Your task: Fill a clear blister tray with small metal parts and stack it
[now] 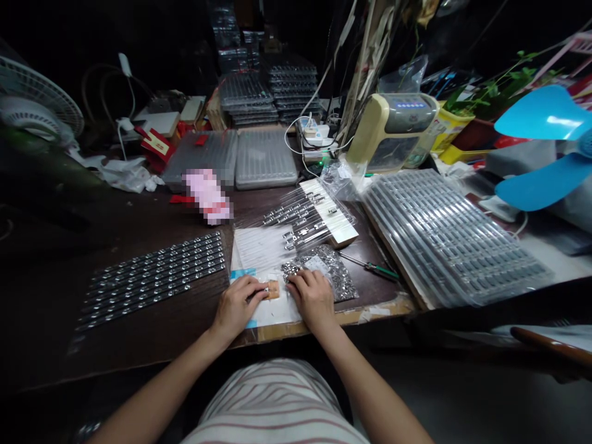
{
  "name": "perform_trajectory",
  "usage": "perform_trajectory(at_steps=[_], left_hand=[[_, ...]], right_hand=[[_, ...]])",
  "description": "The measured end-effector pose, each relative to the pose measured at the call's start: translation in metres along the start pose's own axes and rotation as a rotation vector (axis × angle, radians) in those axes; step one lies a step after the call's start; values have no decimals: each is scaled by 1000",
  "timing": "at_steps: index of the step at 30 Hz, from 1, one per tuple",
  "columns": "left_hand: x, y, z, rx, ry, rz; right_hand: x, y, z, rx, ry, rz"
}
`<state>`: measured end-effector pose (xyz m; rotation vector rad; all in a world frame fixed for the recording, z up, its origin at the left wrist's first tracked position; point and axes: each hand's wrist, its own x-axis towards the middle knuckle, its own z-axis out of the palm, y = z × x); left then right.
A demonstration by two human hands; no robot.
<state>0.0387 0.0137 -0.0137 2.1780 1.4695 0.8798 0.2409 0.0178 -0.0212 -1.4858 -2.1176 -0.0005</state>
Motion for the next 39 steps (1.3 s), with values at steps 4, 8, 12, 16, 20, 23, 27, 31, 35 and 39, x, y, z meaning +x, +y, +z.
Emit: perform_trajectory(at_steps=[4, 8, 12, 16, 20, 23, 27, 31, 35, 39], left_hand=[[1, 2, 0, 4, -2, 8], [2, 2, -1, -57, 16, -3], [2, -4, -8, -222, 176, -99], [0, -9, -15, -257, 281, -145], [-2, -9, -17, -264, 280, -144], [-1, -8, -17, -261, 271, -141], [0, -9, -15, -264, 247, -136], [0, -9, -14, -282, 233, -132], [3, -7, -16, -303, 232, -155], [14, 2, -17, -302, 149, -179]], right_hand=[[1, 0, -1, 43, 18, -1], [1, 0, -5, 129, 66, 37], [1, -4, -10, 260, 76, 70], [8, -18, -9, 387, -7, -33], [17, -33, -2, 324, -56, -25], [20, -39, 4, 247, -67, -14], [19, -44, 11, 204, -69, -54], [17, -41, 9, 163, -91, -87], [14, -23, -2, 21, -57, -83], [8, -2, -6, -57, -49, -70]])
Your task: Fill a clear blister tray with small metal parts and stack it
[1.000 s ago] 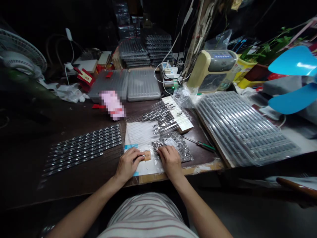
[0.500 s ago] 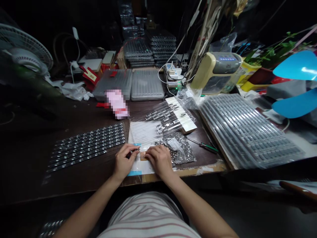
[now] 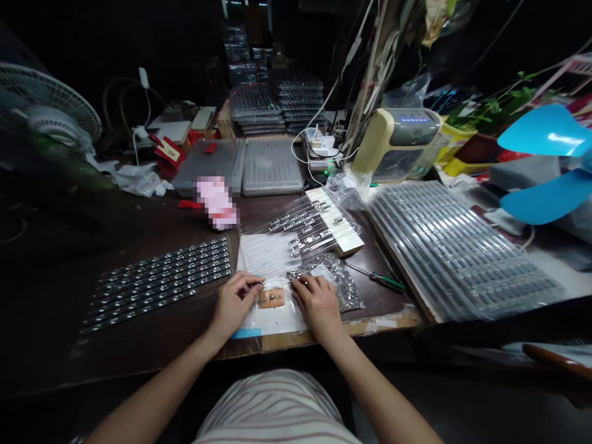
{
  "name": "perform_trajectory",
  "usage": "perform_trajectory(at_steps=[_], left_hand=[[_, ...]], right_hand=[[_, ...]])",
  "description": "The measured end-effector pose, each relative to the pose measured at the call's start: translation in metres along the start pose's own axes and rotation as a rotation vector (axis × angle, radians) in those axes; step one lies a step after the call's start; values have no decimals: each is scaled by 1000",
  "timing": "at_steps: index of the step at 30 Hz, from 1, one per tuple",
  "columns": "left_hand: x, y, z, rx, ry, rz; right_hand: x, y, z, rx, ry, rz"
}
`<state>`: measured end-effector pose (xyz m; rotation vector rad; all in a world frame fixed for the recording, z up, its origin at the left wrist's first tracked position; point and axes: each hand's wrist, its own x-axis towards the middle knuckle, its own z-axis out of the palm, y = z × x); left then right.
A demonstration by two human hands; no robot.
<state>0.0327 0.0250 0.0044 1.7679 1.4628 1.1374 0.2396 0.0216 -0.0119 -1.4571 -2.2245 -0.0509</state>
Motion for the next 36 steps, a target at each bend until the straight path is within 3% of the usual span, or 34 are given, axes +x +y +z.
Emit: perform_trajectory(at_steps=[6, 17, 28, 32, 36], left_hand=[[-1, 10, 21, 131, -155, 163], [-8, 0, 29, 187, -178, 199], [-6, 2, 30, 140, -206, 194], [-2, 1, 14, 78, -103, 182], [2, -19, -33, 297, 88, 95]], right_hand=[[-5, 5, 9, 110, 74, 37], [-2, 4, 5, 261, 124, 60], [-3, 7, 0, 366, 208, 48], [0, -5, 1, 396, 175, -3], [7, -26, 7, 365, 74, -22]])
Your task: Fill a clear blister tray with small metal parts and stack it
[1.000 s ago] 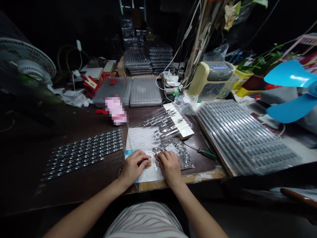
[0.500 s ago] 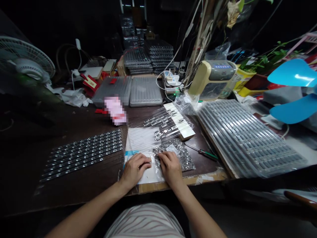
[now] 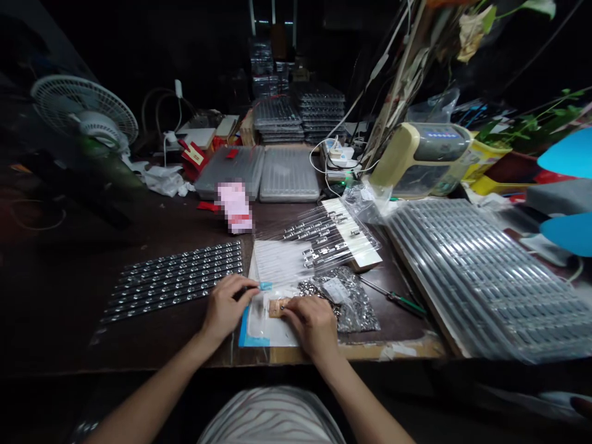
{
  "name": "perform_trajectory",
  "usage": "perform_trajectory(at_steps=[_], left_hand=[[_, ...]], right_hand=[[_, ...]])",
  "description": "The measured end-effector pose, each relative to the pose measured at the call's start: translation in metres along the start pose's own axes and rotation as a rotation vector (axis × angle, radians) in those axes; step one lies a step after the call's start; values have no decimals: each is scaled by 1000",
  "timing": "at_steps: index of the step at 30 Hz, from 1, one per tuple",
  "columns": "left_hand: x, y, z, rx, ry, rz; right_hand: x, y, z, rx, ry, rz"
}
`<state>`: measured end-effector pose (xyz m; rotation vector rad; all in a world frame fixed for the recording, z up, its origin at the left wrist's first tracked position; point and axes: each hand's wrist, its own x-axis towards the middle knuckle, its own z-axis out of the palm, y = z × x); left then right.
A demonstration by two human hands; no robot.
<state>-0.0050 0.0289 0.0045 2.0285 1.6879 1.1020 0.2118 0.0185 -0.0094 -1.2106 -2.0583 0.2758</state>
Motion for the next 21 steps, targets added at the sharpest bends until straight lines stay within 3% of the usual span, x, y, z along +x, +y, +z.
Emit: perform_trajectory(at_steps=[3, 6, 10, 13, 16, 19, 21], left_hand=[[-3, -31, -28, 267, 86, -65], [-14, -51, -44, 400, 118, -86], [-28, -60, -53, 456, 156, -65], [-22, -55, -55, 444, 171, -20], [13, -40, -40, 351, 108, 64], [70, -17, -5, 211, -18, 142], [106, -3, 22, 151, -77, 111]], right_hand=[[4, -8, 9, -36, -27, -4], [4, -9, 14, -64, -38, -3], [2, -9, 16, -82, -37, -6], [3, -11, 14, -116, -48, -26], [2, -7, 5, -225, -47, -48], [-5, 6, -8, -369, -30, -71], [-12, 17, -16, -411, -35, -86]])
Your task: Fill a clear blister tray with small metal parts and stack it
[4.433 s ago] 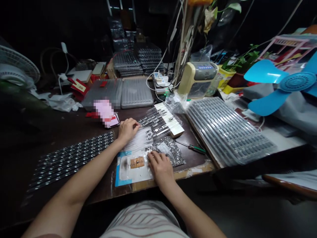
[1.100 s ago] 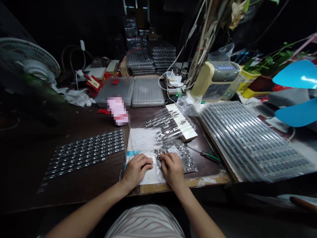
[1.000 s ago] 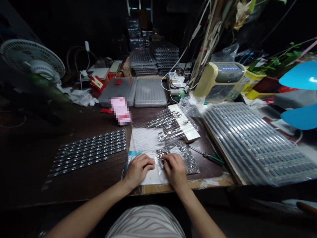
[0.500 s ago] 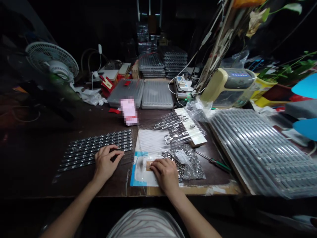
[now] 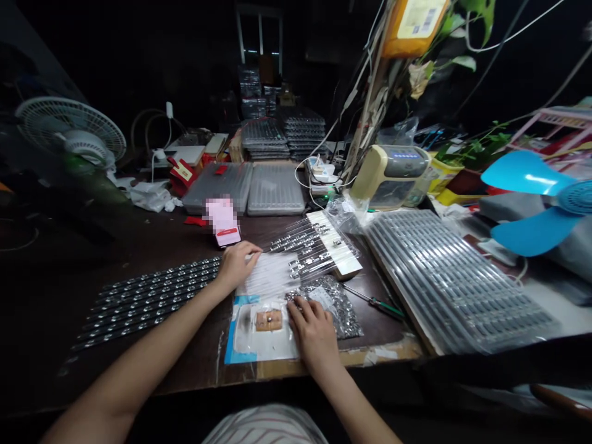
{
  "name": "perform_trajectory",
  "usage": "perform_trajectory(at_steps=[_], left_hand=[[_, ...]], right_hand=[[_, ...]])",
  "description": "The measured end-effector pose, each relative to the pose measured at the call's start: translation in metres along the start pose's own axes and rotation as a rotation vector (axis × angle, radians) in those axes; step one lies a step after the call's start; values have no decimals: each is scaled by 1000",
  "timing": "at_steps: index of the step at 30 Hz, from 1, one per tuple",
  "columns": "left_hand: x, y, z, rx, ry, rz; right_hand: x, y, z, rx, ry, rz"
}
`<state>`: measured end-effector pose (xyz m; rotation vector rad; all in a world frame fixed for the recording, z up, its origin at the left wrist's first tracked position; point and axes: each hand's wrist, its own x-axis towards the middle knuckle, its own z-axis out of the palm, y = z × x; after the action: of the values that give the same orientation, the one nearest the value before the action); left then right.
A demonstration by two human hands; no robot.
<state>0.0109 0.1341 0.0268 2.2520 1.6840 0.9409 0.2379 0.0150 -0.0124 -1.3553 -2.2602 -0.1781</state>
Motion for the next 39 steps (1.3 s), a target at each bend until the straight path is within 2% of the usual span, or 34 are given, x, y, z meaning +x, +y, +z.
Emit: perform_trajectory(at_steps=[3, 5, 7, 9, 11, 14, 17, 20, 23, 28, 39], left_hand=[[37, 14, 27, -29, -38, -76], [44, 16, 34, -41, -38, -92], [42, 14, 32, -43, -25, -107], [31, 8, 24, -88, -18, -141], [13, 2, 12, -281, -49, -199], [-25, -3, -4, -678, -188, -311], [-66, 2, -13, -795, -287, -398], [-97, 14, -12, -694, -271, -400], [-113, 29, -3, -508, -210, -275], [-118, 41, 12, -393, -141, -92], [-121, 43, 21, -223, -111, 13]], right_hand=[[-11, 11, 0, 44, -2, 11], [-15, 14, 3, 87, 2, 46], [-15, 13, 5, 113, 11, 77], [-13, 13, 5, 131, 28, 89], [-9, 12, 4, 153, 49, 90], [-6, 11, 2, 200, 77, 115], [-5, 10, 1, 259, 90, 163], [-7, 10, 3, 300, 94, 188], [-9, 12, 6, 336, 100, 187], [-11, 14, 7, 369, 107, 183], [-11, 14, 8, 368, 95, 180]])
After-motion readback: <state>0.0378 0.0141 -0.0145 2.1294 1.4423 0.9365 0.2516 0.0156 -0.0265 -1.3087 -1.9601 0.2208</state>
